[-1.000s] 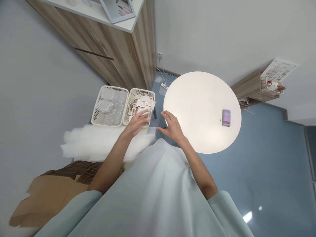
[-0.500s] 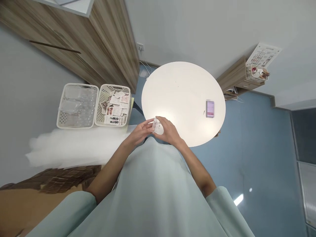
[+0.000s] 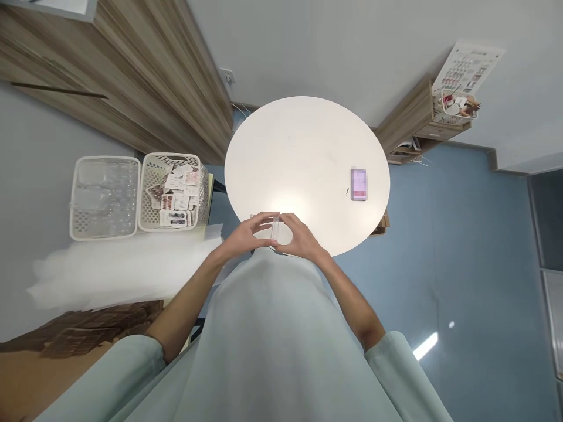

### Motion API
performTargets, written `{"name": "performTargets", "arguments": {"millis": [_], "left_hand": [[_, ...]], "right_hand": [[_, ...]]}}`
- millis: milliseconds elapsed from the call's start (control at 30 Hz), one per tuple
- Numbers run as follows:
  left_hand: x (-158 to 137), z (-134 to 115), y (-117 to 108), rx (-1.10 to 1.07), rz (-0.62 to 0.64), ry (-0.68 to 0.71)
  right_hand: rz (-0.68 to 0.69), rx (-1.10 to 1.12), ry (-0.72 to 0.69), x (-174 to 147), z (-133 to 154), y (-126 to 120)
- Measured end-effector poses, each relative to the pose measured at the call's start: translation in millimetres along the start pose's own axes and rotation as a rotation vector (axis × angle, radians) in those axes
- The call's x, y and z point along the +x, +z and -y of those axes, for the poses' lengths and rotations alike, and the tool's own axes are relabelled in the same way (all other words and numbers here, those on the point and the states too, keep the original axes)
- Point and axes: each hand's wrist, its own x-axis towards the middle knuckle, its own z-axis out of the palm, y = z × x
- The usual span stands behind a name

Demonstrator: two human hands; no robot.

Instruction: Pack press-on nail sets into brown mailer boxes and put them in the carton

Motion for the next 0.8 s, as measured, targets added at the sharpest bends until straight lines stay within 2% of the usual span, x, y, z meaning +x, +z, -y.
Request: {"name": "performTargets", "arguments": {"millis": [233, 500, 633, 800], "left_hand": [[7, 0, 16, -0.023, -0.003, -0.026], [1, 12, 14, 0.050, 0.014, -0.104], [-2, 15, 11, 0.083, 0.041, -0.104], [-4, 22, 8, 0.076, 0.032, -0.174]], "right_hand": [[0.071, 0.054, 0.098, -12, -15, -11], [0.127, 0.233, 0.187, -17, -24, -2], [0.138, 0.238, 0.247, -19, -22, 3], [0.186, 0.318, 0.275, -16, -20, 3]]}}
